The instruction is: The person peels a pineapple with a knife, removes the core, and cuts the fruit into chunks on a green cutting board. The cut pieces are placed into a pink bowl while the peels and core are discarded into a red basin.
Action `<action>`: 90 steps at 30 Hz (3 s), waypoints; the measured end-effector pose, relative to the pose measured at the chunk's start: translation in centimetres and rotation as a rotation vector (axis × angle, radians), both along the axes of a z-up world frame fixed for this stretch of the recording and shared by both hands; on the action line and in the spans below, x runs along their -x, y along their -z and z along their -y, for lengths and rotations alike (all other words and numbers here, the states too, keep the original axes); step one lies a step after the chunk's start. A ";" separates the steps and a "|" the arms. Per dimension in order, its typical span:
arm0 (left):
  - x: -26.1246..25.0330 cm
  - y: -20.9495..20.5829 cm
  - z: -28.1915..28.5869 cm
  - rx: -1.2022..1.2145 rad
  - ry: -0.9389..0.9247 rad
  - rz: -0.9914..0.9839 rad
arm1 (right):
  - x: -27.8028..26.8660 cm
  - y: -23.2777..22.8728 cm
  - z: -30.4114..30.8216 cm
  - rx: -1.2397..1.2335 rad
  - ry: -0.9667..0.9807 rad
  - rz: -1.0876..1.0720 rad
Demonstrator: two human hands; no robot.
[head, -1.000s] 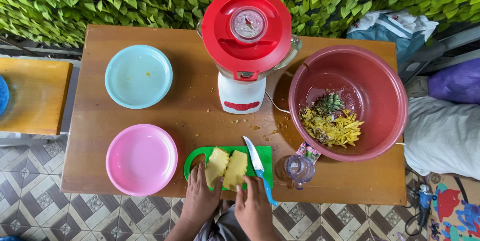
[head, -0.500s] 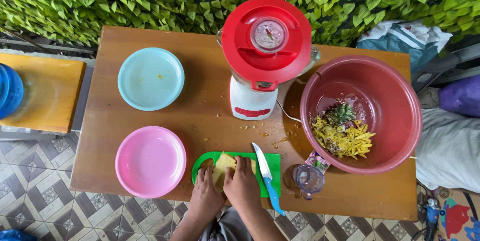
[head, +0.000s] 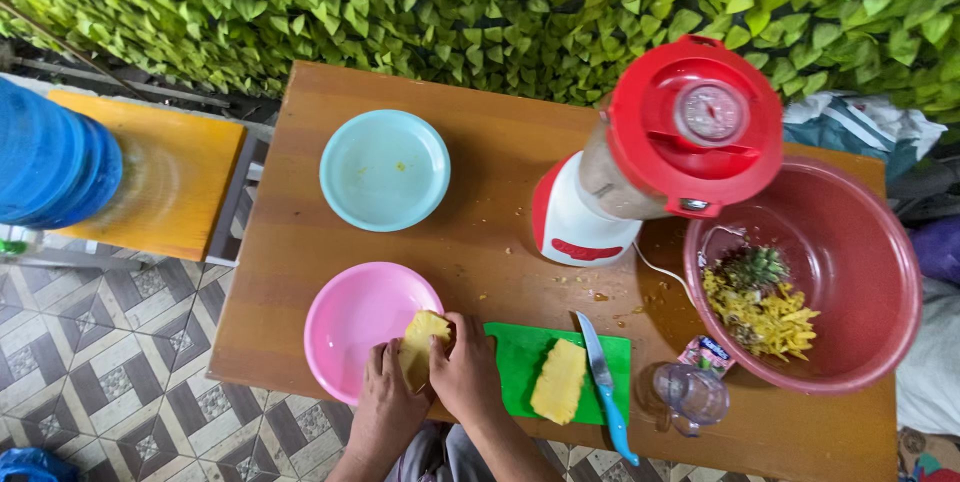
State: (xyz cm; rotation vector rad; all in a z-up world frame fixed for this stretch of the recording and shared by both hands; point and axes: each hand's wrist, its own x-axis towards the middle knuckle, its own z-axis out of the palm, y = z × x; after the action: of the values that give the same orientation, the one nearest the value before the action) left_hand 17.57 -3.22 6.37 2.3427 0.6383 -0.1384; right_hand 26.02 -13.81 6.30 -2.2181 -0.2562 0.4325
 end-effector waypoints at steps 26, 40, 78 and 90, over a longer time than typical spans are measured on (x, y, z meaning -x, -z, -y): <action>2.1 2.6 -8.9 -0.360 0.025 -0.085 | 2.0 0.6 -8.3 -0.052 -0.026 0.078; 1.8 2.5 1.0 -0.003 0.344 0.229 | 5.8 -0.7 18.7 0.443 0.497 0.298; -2.5 5.4 18.3 -0.076 0.294 -0.027 | 7.2 1.7 23.5 0.187 0.239 -0.168; -3.3 6.3 19.7 0.021 -0.039 -0.146 | 7.6 1.5 23.1 0.350 0.046 -0.099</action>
State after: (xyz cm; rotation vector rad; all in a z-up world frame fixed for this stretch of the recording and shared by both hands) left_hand 20.86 -22.91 0.05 2.3130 0.7489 -0.2989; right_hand 18.44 -36.94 4.78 -2.5280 -0.0797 0.5968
